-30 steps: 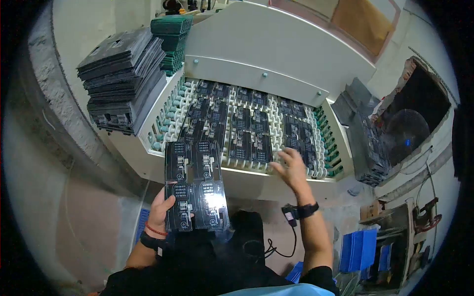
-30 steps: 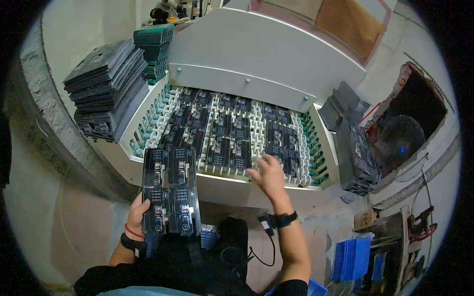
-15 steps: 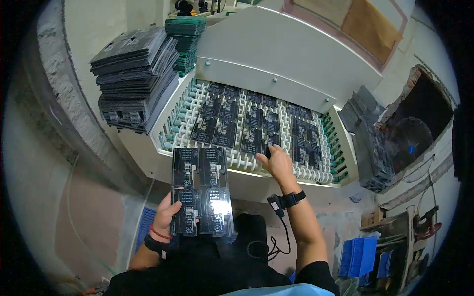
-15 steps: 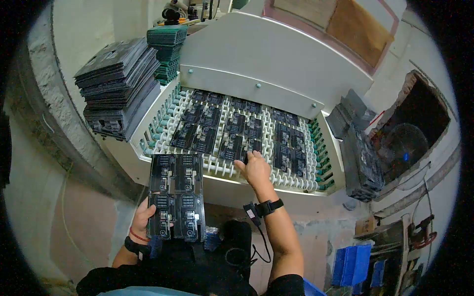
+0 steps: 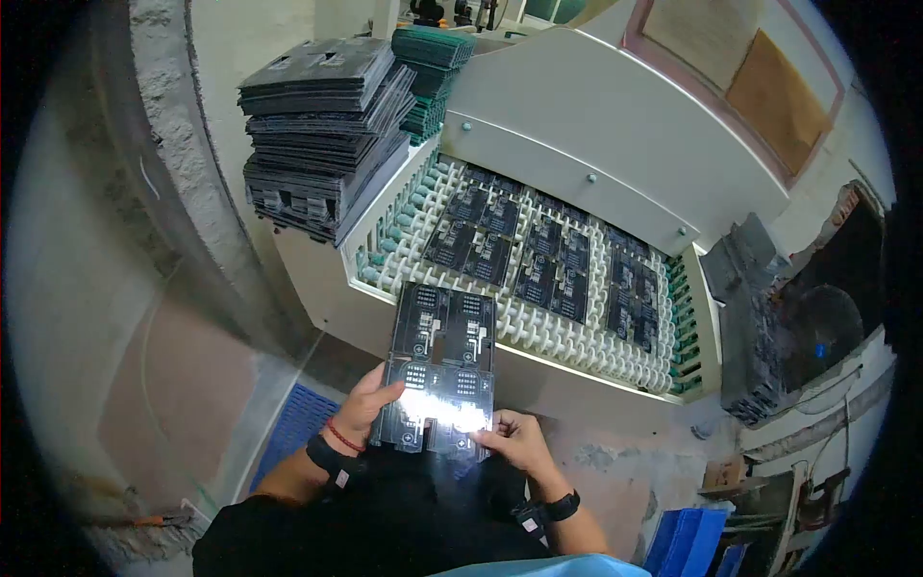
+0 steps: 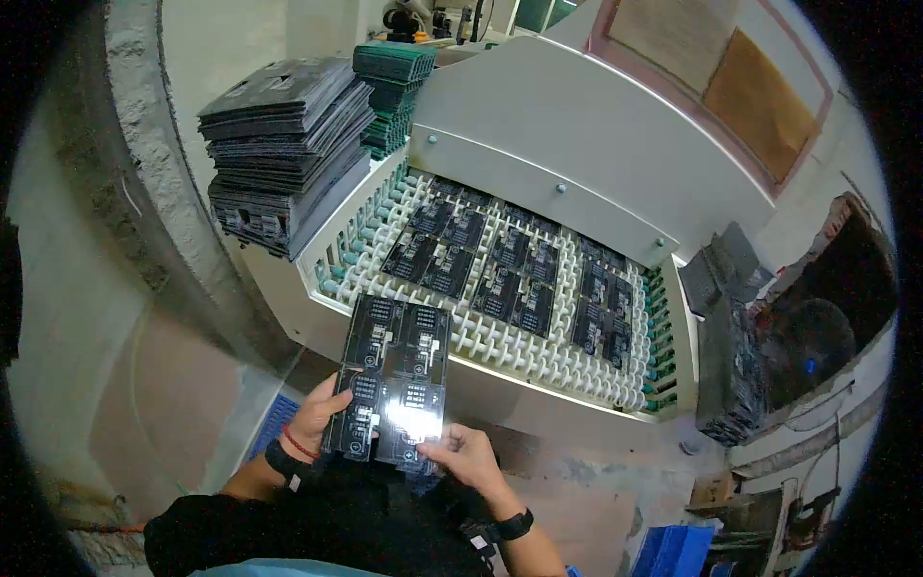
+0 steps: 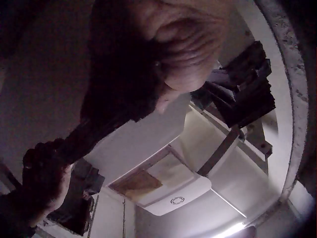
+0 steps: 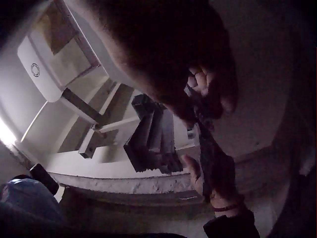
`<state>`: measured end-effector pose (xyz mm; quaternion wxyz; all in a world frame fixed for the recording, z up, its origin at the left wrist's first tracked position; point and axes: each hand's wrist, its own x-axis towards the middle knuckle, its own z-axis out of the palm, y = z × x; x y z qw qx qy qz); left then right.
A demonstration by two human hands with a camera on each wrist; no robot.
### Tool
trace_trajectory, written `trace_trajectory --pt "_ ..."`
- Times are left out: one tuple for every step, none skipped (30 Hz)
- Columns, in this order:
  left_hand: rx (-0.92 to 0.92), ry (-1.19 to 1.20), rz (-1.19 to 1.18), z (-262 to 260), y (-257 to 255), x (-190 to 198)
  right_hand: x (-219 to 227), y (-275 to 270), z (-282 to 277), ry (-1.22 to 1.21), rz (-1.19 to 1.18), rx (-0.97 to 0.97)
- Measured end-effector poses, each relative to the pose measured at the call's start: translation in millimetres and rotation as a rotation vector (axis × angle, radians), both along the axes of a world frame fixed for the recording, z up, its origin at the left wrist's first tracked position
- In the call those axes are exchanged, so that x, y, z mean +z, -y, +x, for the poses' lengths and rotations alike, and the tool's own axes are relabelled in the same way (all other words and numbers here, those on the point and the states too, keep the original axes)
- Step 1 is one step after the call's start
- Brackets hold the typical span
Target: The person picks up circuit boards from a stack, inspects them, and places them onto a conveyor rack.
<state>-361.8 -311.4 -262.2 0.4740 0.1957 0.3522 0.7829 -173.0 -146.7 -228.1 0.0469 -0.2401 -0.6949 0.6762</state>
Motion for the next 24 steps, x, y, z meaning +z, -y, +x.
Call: trace_trajectory --pt "-0.008 0.030 -0.005 0.4 -1.5 2.0 -3.5 0.6 -0.1 -0.005 -0.003 0.001" --pt "-0.016 0.059 -0.011 0.9 -2.5 3.9 -8.1 -0.2 -0.6 -0.002 -0.022 -0.049" --pt "-0.020 0.129 -0.058 1.3 -3.2 3.9 -11.1 -1.1 -1.2 0.000 -0.040 -0.098" --pt "-0.019 0.125 -0.058 4.5 -1.8 4.4 -12.1 -1.8 -1.1 -0.003 -0.041 -0.097" --pt "-0.077 0.293 -0.010 9.5 0.8 5.2 -12.8 -3.2 -1.1 -0.007 -0.053 -0.112" --pt "-0.137 0.456 0.037 13.2 3.1 6.8 -12.6 -4.6 -2.0 -0.015 -0.066 -0.128" --pt "-0.137 0.446 0.038 16.0 5.1 8.7 -10.5 -5.5 -2.9 -0.008 -0.098 -0.131" --pt "-0.147 0.486 0.051 19.6 8.0 9.8 -17.3 -6.8 -3.2 -0.015 -0.098 -0.129" --pt "-0.153 0.528 0.061 21.1 10.1 10.4 -20.8 -5.1 -5.5 -0.040 -0.082 -0.161" --pt "-0.146 0.526 0.056 18.1 10.6 6.8 -21.9 -2.8 -7.7 -0.062 -0.068 -0.193" --pt "-0.143 0.526 0.047 13.9 10.9 0.3 -22.1 -1.5 -7.4 -0.061 -0.077 -0.189" --pt "-0.140 0.529 0.037 13.2 12.6 -2.2 -21.8 -0.7 -4.8 -0.083 -0.096 -0.205" --pt "-0.138 0.534 0.033 13.7 14.8 -2.5 -18.4 0.8 -3.1 -0.104 -0.112 -0.223" --pt "-0.152 0.468 -0.033 12.1 14.8 3.5 -18.8 -0.6 -1.1 -0.103 -0.112 -0.221" --pt "-0.166 0.398 -0.098 10.4 14.6 10.0 -18.9 -3.5 1.2 -0.085 -0.087 -0.214" --pt "-0.166 0.394 -0.098 9.6 14.2 14.8 -17.7 -5.6 1.6 -0.069 -0.063 -0.208" --pt "-0.151 0.373 -0.101 10.1 13.0 19.2 -16.0 -6.6 1.9 -0.072 -0.063 -0.209" --pt "-0.136 0.354 -0.105 11.2 11.6 23.7 -12.0 -7.0 2.3 -0.045 -0.092 -0.202" --pt "-0.137 0.356 -0.108 12.1 10.4 29.8 -9.4 -7.4 2.5 -0.014 -0.122 -0.195" --pt "-0.070 0.288 -0.182 13.5 9.7 36.4 -8.5 -9.0 2.2 -0.007 -0.127 -0.195" --pt "-0.001 0.224 -0.258 15.1 9.1 40.9 -8.0 -11.4 1.3 0.005 -0.103 -0.167" --pt "0.006 0.238 -0.265 16.1 7.5 44.3 -9.0 -13.5 1.5 0.019 -0.078 -0.135" --pt "0.041 0.171 -0.311 16.6 5.1 47.8 -14.2 -16.9 1.7 0.035 -0.023 -0.132" --pt "0.076 0.103 -0.357 18.1 3.8 49.4 -11.5 -18.0 2.4 0.046 -0.029 -0.120"
